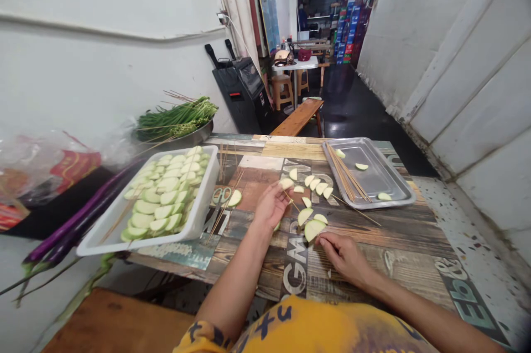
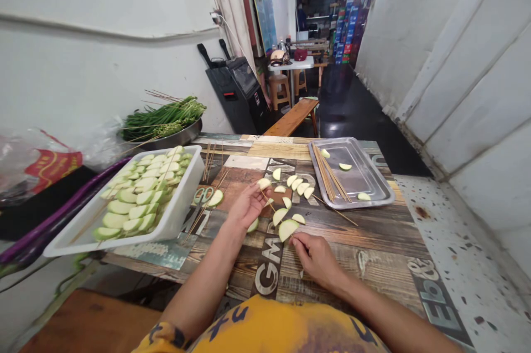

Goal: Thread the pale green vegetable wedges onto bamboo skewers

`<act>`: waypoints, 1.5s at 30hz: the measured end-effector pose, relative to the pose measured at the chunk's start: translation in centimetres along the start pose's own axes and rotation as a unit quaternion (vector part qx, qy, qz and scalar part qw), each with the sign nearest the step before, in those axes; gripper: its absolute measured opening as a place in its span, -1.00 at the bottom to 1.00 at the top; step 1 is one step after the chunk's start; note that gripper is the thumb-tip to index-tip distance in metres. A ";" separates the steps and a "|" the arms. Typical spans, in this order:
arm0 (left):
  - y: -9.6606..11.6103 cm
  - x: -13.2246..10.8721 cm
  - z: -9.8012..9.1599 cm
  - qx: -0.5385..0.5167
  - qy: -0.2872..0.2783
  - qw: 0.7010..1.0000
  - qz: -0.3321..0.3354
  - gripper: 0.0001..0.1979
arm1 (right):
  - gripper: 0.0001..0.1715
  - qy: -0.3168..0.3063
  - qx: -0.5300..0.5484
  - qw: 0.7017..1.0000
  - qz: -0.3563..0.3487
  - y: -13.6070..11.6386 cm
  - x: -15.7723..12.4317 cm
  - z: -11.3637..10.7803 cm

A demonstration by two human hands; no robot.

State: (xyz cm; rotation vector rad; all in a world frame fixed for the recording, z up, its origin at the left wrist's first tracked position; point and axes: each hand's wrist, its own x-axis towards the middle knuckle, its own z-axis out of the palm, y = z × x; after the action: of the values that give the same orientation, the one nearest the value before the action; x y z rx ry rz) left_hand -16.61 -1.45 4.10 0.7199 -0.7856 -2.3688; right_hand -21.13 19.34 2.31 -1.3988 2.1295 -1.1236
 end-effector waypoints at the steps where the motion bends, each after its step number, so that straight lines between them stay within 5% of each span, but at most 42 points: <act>1: 0.0 0.0 0.0 -0.002 0.000 1.000 0.002 -0.88 | -0.66 0.003 0.004 1.000 0.000 0.0 0.0 0.0; 21: 0.5 0.3 0.0 -0.032 0.044 0.998 0.010 -0.90 | -0.66 0.017 0.012 1.000 -0.015 -0.2 -0.1 -0.1; 45: 0.1 0.0 0.2 -0.017 0.027 0.999 0.036 -0.92 | -0.66 0.024 0.018 1.000 -0.006 -0.2 -0.1 0.0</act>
State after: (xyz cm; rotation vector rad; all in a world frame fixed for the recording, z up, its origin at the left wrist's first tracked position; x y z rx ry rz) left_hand -16.75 -1.42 4.28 0.7258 -0.7343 -2.2836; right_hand -20.96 19.33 2.43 -1.3825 2.1264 -1.2058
